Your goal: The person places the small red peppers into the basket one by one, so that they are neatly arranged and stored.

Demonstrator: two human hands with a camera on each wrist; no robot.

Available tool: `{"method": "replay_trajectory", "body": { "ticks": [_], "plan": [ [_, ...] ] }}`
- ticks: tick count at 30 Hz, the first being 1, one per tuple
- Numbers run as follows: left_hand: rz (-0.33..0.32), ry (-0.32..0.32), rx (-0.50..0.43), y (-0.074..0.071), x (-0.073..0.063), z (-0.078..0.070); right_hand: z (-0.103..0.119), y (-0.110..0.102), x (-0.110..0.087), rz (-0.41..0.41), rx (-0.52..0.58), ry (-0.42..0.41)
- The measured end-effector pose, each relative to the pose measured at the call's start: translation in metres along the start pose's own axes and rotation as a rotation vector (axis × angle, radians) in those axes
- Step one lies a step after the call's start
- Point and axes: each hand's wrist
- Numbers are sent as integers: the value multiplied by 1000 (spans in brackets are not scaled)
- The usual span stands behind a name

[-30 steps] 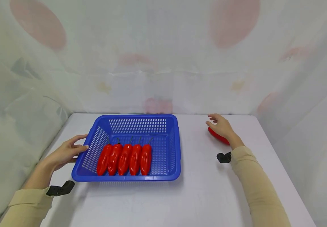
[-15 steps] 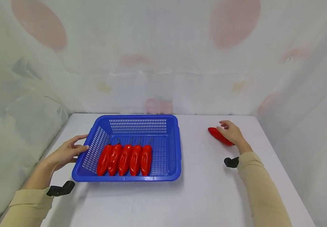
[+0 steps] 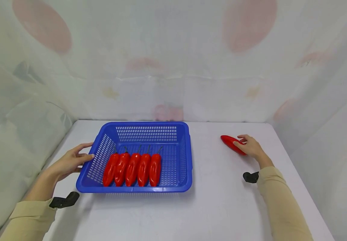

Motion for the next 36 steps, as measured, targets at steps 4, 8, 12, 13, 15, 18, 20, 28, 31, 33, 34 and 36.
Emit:
{"method": "replay_trajectory", "body": {
  "ticks": [4,8,12,13,15,18,20,28,31,33,34,36],
  "plan": [
    [2,3,-1,0,1,0,-2,2,-1,9,-4,-3],
    [7,8,-2,-1,1,1,-4,4,0,5,0,4],
    [11,12,-4,-2,2,2,-4,6,3,1,3,2],
    [12,13,-4,-2,2,2,-3,7,3,2,4,-2],
    [13,14,-4,-2,2,2,0,7,4,3,7,-16],
    [14,16,-7,-2,2,2,6,7,4,9,5,-33],
    [14,17,-8,-2,2,2,9,8,3,13,3,-42],
    [13,12,-13,-1,2,2,14,11,8,18,-57,-93],
    [12,9,-12,-1,1,2,16,13,9,14,-75,-121],
    [11,8,-11,-1,1,2,17,13,9,12,-80,-135],
    [12,8,-11,-1,1,3,18,14,9,13,-83,-145],
    [10,8,-10,-1,1,3,19,14,8,13,-85,-157]
  ]
}}
Point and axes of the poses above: each hand's wrist, its own x-axis towards the middle knuckle, its own y-axis out of the palm, z = x × y, and after that the axes turned 5 degrees about -y, right-handed
